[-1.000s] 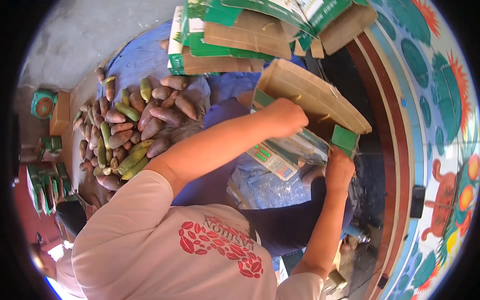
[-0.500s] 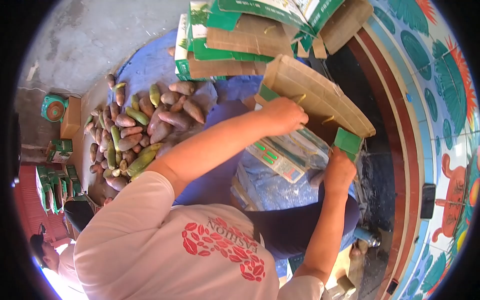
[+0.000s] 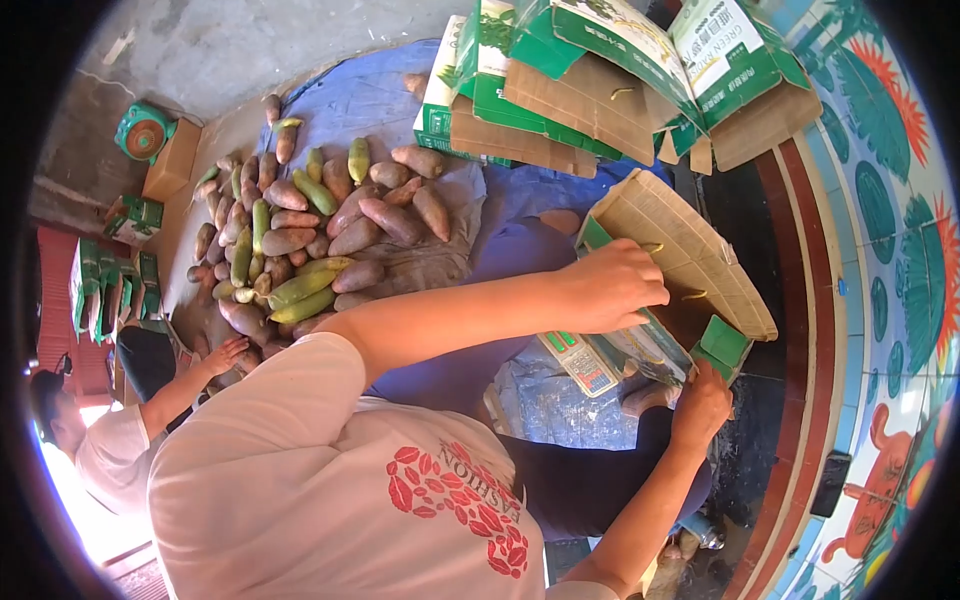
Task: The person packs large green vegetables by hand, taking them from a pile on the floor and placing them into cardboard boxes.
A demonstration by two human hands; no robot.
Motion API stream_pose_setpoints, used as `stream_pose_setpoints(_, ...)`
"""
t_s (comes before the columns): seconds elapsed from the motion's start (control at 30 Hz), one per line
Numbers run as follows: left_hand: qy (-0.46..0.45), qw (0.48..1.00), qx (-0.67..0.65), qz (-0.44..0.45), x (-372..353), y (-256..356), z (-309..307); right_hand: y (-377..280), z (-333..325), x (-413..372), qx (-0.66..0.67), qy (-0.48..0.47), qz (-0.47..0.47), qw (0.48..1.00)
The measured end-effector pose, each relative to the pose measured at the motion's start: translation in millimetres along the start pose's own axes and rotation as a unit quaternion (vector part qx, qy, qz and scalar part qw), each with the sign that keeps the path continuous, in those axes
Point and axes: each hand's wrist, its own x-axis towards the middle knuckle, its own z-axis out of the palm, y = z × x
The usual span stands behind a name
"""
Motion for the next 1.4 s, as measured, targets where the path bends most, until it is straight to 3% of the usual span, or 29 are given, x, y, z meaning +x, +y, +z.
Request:
stream_pose_setpoints(0.13, 0.167, 0.985, 0.005, -0.045, -59.6, -13.2, -49.2, -7.7, -11.5, 2.1, 0.055, 0.024, -0.02, 0.998)
stream_pose_setpoints(0.23, 0.199, 0.97, 0.047, -0.133, -124.3, -52.8, -71.0, -5.0, -12.2, 1.6, 0.065, 0.025, -0.027, 0.997)
stream_pose_setpoints(0.3, 0.153, 0.947, 0.088, -0.27, -182.7, -75.0, -73.4, -8.7, -16.5, 3.3, 0.063, 0.05, -0.049, 0.996)
stream_pose_setpoints(0.33, 0.136, 0.941, 0.109, -0.289, -224.0, -100.5, -61.7, -11.3, -19.4, 4.3, 0.062, 0.063, -0.06, 0.994)
stream_pose_setpoints(0.4, 0.045, 0.881, 0.142, -0.449, -285.9, -99.7, -54.8, -15.1, -25.5, 5.8, 0.082, 0.073, -0.056, 0.992)
stream_pose_setpoints(0.5, -0.118, 0.826, 0.194, -0.515, -398.1, -118.6, -13.9, -13.7, -28.2, 6.9, 0.094, 0.101, -0.03, 0.99)
stream_pose_setpoints(0.57, -0.224, 0.734, 0.106, -0.633, -440.1, -104.7, 0.2, -6.8, -26.1, 5.9, 0.097, 0.124, -0.01, 0.987)
stream_pose_setpoints(0.67, -0.307, 0.666, 0.095, -0.674, -469.4, -75.9, 12.7, 7.9, -24.4, 4.8, 0.101, 0.151, 0.012, 0.983)
stream_pose_setpoints(0.77, -0.316, 0.596, 0.001, -0.738, -495.9, -67.5, 27.9, 20.6, -29.9, 2.4, 0.112, 0.165, 0.05, 0.979)
stream_pose_setpoints(0.87, -0.338, 0.574, -0.029, -0.745, -498.8, -46.4, 25.1, 37.3, -36.1, -1.7, 0.129, 0.174, 0.077, 0.973)
stream_pose_setpoints(0.97, -0.387, 0.583, 0.008, -0.714, -532.9, -33.7, 52.4, 64.9, -38.6, -7.7, 0.095, 0.172, 0.078, 0.977)
stream_pose_setpoints(1.07, -0.441, 0.543, -0.039, -0.713, -515.7, -9.5, 34.9, 90.9, -29.7, -16.0, 0.079, 0.148, 0.102, 0.981)
stream_pose_setpoints(1.23, -0.45, 0.583, 0.04, -0.675, -532.6, 11.3, 41.6, 122.1, -4.9, -28.2, 0.102, 0.061, 0.183, 0.976)
stream_pose_setpoints(1.4, -0.475, 0.584, 0.059, -0.655, -552.0, 0.2, 56.7, 114.5, -2.9, -22.7, 0.093, 0.07, 0.162, 0.98)
